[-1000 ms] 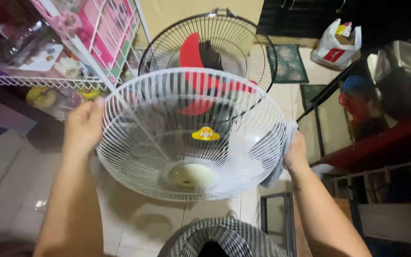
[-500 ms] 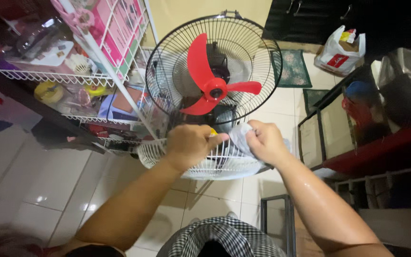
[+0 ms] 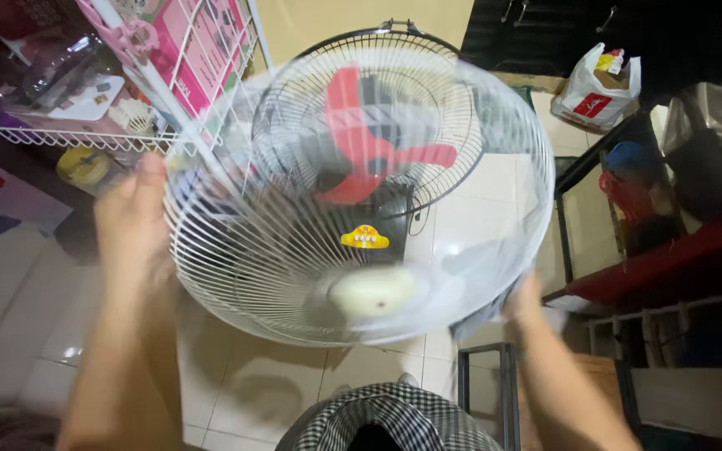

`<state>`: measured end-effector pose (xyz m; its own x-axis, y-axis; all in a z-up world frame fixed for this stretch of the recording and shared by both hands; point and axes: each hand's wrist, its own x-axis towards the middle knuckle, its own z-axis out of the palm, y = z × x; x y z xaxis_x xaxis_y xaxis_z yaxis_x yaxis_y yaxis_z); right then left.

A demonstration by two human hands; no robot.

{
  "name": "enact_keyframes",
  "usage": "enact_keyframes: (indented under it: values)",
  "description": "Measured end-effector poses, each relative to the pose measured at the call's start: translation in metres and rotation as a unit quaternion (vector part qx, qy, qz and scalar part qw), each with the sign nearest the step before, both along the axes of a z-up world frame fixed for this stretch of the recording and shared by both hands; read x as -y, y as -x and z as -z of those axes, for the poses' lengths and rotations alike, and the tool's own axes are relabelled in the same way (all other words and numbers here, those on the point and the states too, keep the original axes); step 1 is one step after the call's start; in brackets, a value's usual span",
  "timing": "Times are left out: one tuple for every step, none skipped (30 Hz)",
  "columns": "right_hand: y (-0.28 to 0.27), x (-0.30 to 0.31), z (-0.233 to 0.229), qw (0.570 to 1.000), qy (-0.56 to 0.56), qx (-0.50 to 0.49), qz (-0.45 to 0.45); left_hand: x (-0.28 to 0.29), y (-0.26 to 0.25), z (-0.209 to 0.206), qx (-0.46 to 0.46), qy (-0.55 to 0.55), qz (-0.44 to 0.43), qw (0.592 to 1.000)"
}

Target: The person wipes the front grille of a standing electric fan with a cloth, then reattaches the grille to the fan body. They use a screwdriver to tighten the securing screw on the grille, completing the reassembly.

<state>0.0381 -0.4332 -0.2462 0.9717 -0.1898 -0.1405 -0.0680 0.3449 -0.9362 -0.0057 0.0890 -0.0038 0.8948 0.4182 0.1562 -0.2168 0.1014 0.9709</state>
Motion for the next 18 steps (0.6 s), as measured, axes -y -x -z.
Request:
enact_keyframes:
  values:
    - [0.006, -0.013, 0.011, 0.995, -0.087, -0.035, 0.037, -0.004, -0.002, 0.008, -0.073, -0.049, -0.063, 0.994]
    - [0.01, -0.019, 0.016, 0.98, -0.172, -0.071, 0.072, -0.006, -0.002, 0.019, -0.149, -0.095, -0.126, 0.976]
    - [0.01, -0.019, 0.018, 0.981, -0.17, -0.054, 0.075, -0.007, -0.004, 0.031, -0.224, -0.14, -0.187, 0.946]
    - [0.008, -0.02, 0.017, 0.982, -0.169, -0.035, 0.079, -0.006, -0.006, 0.045, -0.16, -0.074, -0.147, 0.973]
    - [0.005, -0.019, 0.016, 0.982, -0.168, -0.017, 0.083, -0.005, -0.007, 0.06, -0.094, -0.007, -0.106, 0.99]
    - [0.004, -0.015, 0.015, 0.984, -0.152, -0.015, 0.086, -0.005, -0.009, 0.074, -0.029, 0.061, -0.061, 0.996]
    - [0.003, -0.009, 0.012, 0.987, -0.136, -0.014, 0.088, -0.01, -0.012, 0.084, -0.038, 0.044, -0.042, 0.997]
    - [-0.002, -0.004, 0.009, 0.989, -0.12, -0.011, 0.088, -0.017, -0.017, 0.089, -0.045, 0.027, -0.025, 0.998]
    - [-0.006, 0.0, 0.006, 0.993, -0.088, 0.001, 0.084, -0.022, -0.022, 0.091, -0.052, 0.01, -0.008, 0.999]
    - [-0.011, 0.005, 0.004, 0.995, -0.057, 0.013, 0.079, -0.027, -0.027, 0.09, -0.043, -0.019, -0.006, 0.999]
    - [-0.016, 0.008, 0.003, 0.997, -0.026, 0.026, 0.074, -0.03, -0.032, 0.086, -0.033, -0.049, -0.004, 0.998]
    - [-0.021, 0.011, 0.002, 0.998, -0.015, 0.02, 0.053, -0.028, -0.038, 0.08, -0.024, -0.078, -0.001, 0.997]
    - [-0.027, 0.013, 0.0, 0.999, -0.003, 0.015, 0.033, -0.023, -0.046, 0.071, 0.037, -0.14, 0.028, 0.989]
    - [-0.031, 0.014, -0.001, 1.0, 0.008, 0.009, 0.012, -0.015, -0.054, 0.062, 0.098, -0.201, 0.058, 0.973]
    - [-0.035, 0.012, -0.001, 0.992, 0.113, 0.05, -0.003, -0.003, -0.061, 0.053, 0.158, -0.261, 0.089, 0.948]
    - [-0.039, 0.006, -0.002, 0.972, 0.216, 0.09, -0.019, 0.013, -0.066, 0.047, 0.051, -0.251, 0.122, 0.959]
    - [-0.041, 0.001, -0.003, 0.939, 0.317, 0.128, -0.035, 0.035, -0.069, 0.045, -0.055, -0.238, 0.157, 0.957]
    - [-0.04, -0.004, -0.005, 0.96, 0.245, 0.126, -0.059, 0.057, -0.068, 0.046, -0.023, -0.439, 0.085, 0.894]
